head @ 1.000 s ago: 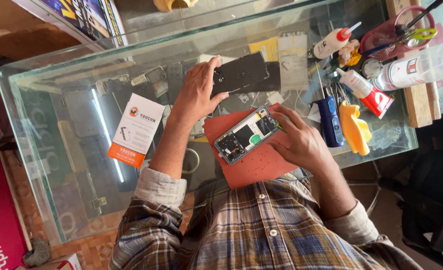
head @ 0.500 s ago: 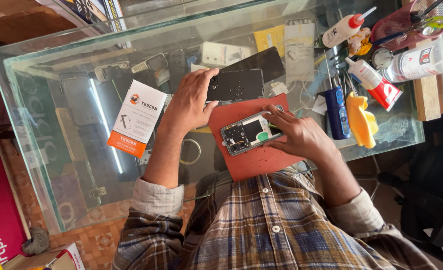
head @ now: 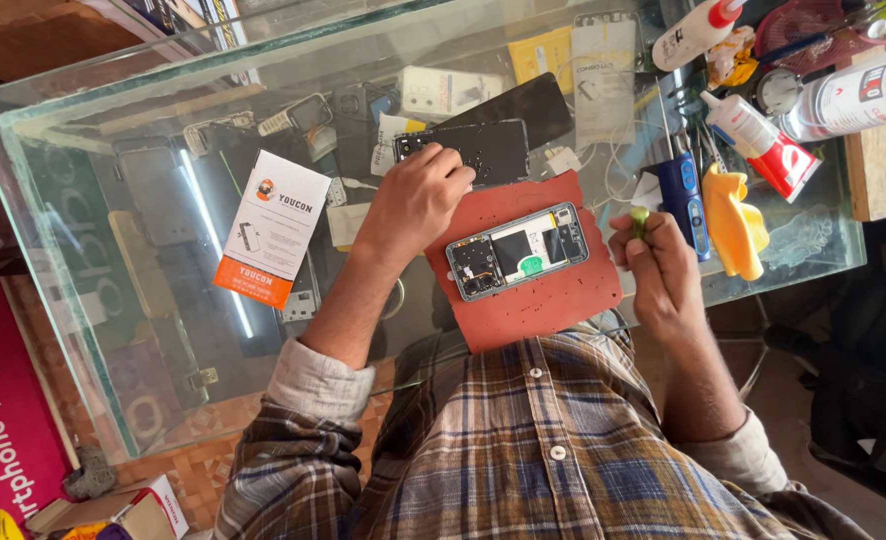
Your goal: The person uses a screwdriver to remove screws from a disassembled smartphone placed on a red mat. They then use a small green tool to manipulate internal components and connectors inside the phone chassis. The person briefly lifts the phone to inspect it before continuing to adjust internal parts.
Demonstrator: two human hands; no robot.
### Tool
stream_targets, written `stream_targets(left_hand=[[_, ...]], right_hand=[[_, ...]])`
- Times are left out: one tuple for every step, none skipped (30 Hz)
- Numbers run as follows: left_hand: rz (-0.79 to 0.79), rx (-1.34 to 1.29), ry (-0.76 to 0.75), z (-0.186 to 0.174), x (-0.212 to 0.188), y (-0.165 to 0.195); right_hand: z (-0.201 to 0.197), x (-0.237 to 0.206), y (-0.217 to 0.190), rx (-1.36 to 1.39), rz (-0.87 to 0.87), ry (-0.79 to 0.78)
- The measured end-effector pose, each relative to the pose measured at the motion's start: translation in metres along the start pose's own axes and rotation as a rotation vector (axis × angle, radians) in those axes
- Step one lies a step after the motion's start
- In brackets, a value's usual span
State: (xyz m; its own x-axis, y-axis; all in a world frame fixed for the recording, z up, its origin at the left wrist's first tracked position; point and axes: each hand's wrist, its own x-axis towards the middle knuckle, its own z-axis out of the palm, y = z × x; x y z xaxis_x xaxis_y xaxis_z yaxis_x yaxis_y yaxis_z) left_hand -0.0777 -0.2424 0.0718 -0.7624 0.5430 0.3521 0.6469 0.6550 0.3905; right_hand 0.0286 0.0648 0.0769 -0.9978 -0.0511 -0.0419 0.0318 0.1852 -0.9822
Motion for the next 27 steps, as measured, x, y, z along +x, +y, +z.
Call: stream_targets(left_hand=[[0.018, 0.043, -0.033, 0.001, 0.001, -0.001], [0.035, 0.086, -0.065, 0.002, 0.002, -0.002], [0.053, 0.129, -0.098, 0.003, 0.002, -0.004], [0.065, 0.141, -0.111, 0.005, 0.002, -0.005], [0.078, 0.152, -0.123, 0.007, 0.003, -0.007], [0.09, 0.163, -0.135, 0.009, 0.004, -0.007], [0.108, 0.178, -0.148, 0.01, 0.003, -0.009], [0.126, 0.193, -0.16, 0.012, 0.003, -0.011], [0.142, 0.209, -0.172, 0.012, 0.002, -0.011], [0.159, 0.234, -0.169, 0.013, 0.002, -0.011], [0.175, 0.26, -0.165, 0.012, 0.002, -0.012], [0.192, 0.287, -0.162, 0.011, 0.002, -0.013], [0.201, 0.283, -0.142, 0.009, 0.002, -0.013], [0.209, 0.277, -0.124, 0.006, 0.001, -0.012], [0.215, 0.268, -0.108, 0.004, -0.001, -0.011], [0.189, 0.197, -0.061, 0.001, -0.003, -0.009], [0.161, 0.125, -0.014, -0.002, -0.007, -0.007], [0.132, 0.053, 0.033, -0.004, -0.011, -0.003], [0.05, -0.08, 0.071, -0.006, -0.015, 0.001], [-0.032, -0.212, 0.111, -0.007, -0.02, 0.007], [-0.114, -0.344, 0.151, -0.008, -0.025, 0.012], [-0.161, -0.426, 0.216, -0.008, -0.03, 0.016], [-0.209, -0.508, 0.282, -0.006, -0.035, 0.021], [-0.256, -0.59, 0.349, -0.004, -0.04, 0.026], [-0.318, -0.704, 0.362, -0.001, -0.046, 0.031], [-0.382, -0.817, 0.375, 0.003, -0.052, 0.037], [-0.445, -0.93, 0.386, 0.007, -0.057, 0.042]], right_hand=[[0.003, -0.004, 0.003, 0.076, 0.011, -0.005], [0.006, -0.007, 0.006, 0.098, 0.017, -0.004], [0.01, -0.011, 0.009, 0.12, 0.024, -0.003], [0.012, -0.014, 0.01, 0.143, 0.03, -0.001], [0.012, -0.016, 0.012, 0.124, 0.031, -0.01], [0.011, -0.018, 0.012, 0.104, 0.033, -0.02], [0.012, -0.019, 0.013, 0.085, 0.033, -0.031], [0.012, -0.019, 0.013, 0.082, 0.036, -0.028], [0.013, -0.02, 0.013, 0.08, 0.039, -0.026], [0.014, -0.02, 0.013, 0.078, 0.042, -0.025], [0.015, -0.02, 0.012, 0.081, 0.036, -0.025], [0.017, -0.02, 0.012, 0.085, 0.03, -0.025], [0.019, -0.02, 0.011, 0.089, 0.024, -0.024], [0.02, -0.021, 0.009, 0.084, 0.0, -0.037], [0.02, -0.022, 0.007, 0.079, -0.022, -0.051], [0.021, -0.023, 0.006, 0.073, -0.043, -0.065], [0.021, -0.024, 0.005, 0.051, -0.05, -0.039], [0.022, -0.024, 0.004, 0.029, -0.057, -0.013], [0.021, -0.025, 0.004, 0.008, -0.067, 0.013], [0.021, -0.026, 0.004, -0.048, -0.106, 0.042], [0.021, -0.027, 0.004, -0.103, -0.146, 0.07], [0.021, -0.03, 0.004, -0.159, -0.185, 0.098], [0.022, -0.031, 0.005, -0.188, -0.292, 0.081], [0.025, -0.032, 0.007, -0.217, -0.4, 0.063], [0.026, -0.035, 0.008, -0.246, -0.507, 0.044], [0.027, -0.039, 0.009, -0.372, -0.447, 0.009], [0.027, -0.044, 0.009, -0.496, -0.386, -0.026]])
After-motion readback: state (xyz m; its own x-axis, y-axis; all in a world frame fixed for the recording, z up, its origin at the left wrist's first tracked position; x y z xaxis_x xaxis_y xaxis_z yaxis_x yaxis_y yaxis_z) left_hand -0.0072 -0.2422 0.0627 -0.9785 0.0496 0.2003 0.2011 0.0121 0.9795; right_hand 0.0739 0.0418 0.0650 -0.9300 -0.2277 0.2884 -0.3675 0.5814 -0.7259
